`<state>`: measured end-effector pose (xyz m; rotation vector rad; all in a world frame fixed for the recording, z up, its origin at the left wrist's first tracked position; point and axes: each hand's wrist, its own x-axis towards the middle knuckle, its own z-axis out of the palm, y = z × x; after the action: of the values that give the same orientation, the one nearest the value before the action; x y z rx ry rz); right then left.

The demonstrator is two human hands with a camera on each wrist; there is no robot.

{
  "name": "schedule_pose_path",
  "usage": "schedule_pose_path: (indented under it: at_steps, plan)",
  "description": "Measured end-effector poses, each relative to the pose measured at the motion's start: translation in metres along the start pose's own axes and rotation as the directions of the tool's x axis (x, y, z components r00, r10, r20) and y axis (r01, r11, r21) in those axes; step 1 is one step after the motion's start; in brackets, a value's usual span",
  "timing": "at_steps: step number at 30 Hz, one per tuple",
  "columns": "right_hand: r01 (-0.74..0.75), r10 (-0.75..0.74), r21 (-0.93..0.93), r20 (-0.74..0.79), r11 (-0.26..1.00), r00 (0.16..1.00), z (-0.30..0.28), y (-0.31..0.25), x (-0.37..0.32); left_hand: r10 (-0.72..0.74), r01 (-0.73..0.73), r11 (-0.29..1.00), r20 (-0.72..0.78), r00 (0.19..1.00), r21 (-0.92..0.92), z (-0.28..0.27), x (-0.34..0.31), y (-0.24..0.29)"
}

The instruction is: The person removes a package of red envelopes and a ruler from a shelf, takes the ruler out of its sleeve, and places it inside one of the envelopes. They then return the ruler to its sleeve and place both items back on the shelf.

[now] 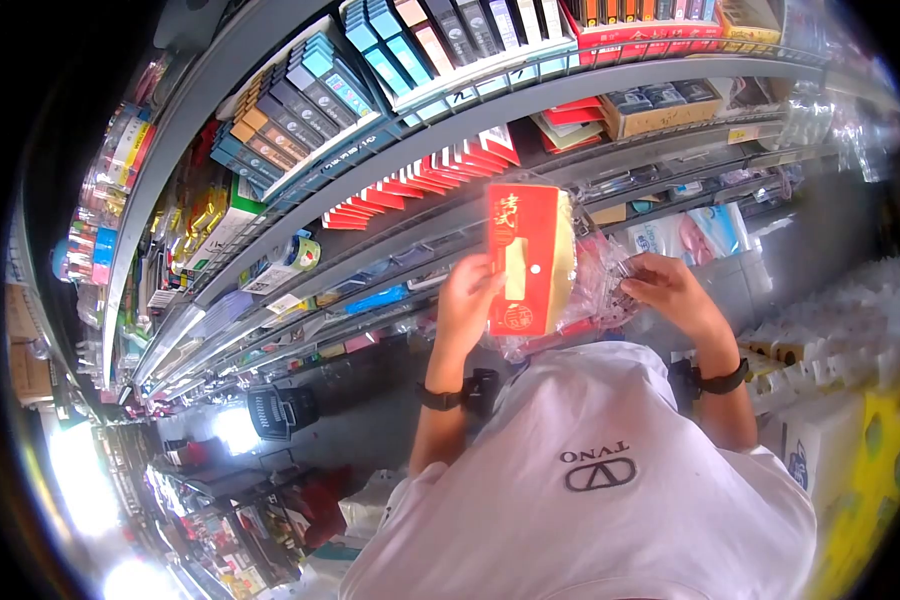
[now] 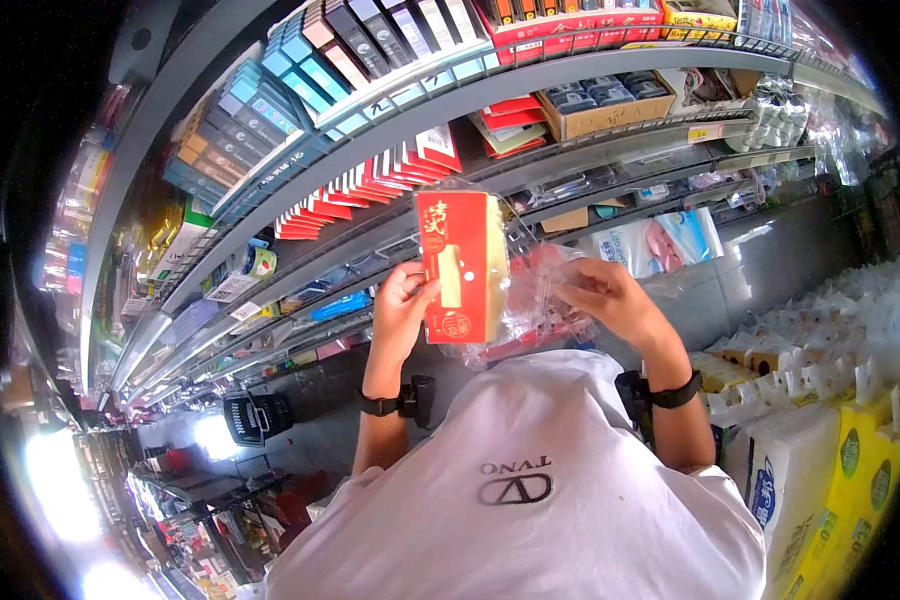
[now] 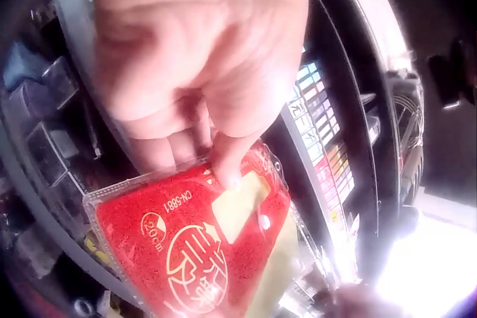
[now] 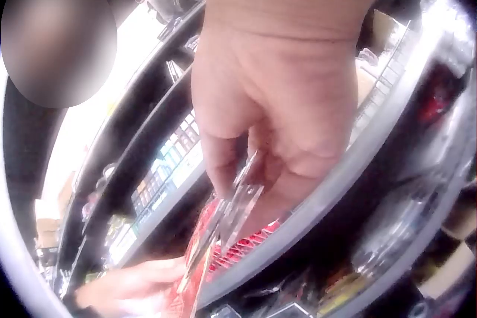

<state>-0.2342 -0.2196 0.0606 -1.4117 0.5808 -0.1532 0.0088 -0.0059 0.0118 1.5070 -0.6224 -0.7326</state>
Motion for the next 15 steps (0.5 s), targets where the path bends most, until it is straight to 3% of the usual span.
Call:
schedule_pose_path:
  at_steps: [8,12,13,15]
  plan:
    - [-0.019,0.021,0.046,-0.05,0.999,0.999,-0.006,0.005,0.002,-0.031,0.025,0.998,-0.125,0.992,-0.05,-0.012,-0.004,0.011]
    - [-0.032,0.04,0.208,-0.035,0.978,0.999,0.002,0.001,0.003,0.11,-0.117,0.992,-0.116,0.987,-0.052,0.009,-0.01,0.035]
    - [-0.036,0.044,0.258,-0.025,0.965,0.999,0.004,0.001,0.004,0.18,-0.183,0.983,-0.134,0.975,-0.015,0.011,-0.007,0.026]
    - [-0.046,0.053,0.272,-0.019,0.961,0.998,0.011,-0.009,0.005,0.086,-0.084,0.963,0.005,0.996,0.255,0.008,-0.006,0.03]
